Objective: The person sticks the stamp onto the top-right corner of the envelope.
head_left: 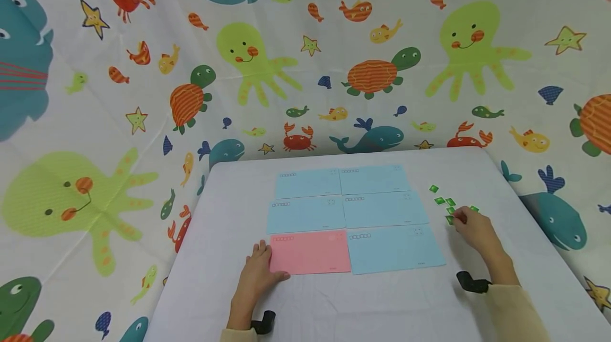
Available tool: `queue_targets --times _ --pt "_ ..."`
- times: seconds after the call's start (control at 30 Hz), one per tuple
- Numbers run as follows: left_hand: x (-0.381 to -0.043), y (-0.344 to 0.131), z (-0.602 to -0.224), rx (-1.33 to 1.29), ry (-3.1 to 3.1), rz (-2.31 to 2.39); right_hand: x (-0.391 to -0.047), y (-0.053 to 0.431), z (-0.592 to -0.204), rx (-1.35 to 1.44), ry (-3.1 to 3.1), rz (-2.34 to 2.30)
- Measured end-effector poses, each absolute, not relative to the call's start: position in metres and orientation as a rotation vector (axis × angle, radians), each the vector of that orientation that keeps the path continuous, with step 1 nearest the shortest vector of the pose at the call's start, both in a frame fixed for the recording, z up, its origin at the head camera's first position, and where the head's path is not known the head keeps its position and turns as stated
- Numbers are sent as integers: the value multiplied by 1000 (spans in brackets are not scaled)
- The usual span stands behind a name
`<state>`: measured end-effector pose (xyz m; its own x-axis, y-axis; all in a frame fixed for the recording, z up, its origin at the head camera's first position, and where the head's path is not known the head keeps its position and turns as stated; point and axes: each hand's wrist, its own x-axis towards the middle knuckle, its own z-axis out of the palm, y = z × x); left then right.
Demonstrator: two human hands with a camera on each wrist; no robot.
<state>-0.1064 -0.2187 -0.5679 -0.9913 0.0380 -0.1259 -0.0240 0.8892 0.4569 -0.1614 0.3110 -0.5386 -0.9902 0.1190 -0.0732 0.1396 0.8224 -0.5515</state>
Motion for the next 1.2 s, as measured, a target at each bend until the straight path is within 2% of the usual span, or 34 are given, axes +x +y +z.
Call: queue_targets --times 0.6,1.2 --pt "-106 -217 -567 -3 2924 690 -167 273 -515 117 2979 -1143" --pt "-105 -217 -567 8 2933 686 -169 236 -509 17 2999 -1237"
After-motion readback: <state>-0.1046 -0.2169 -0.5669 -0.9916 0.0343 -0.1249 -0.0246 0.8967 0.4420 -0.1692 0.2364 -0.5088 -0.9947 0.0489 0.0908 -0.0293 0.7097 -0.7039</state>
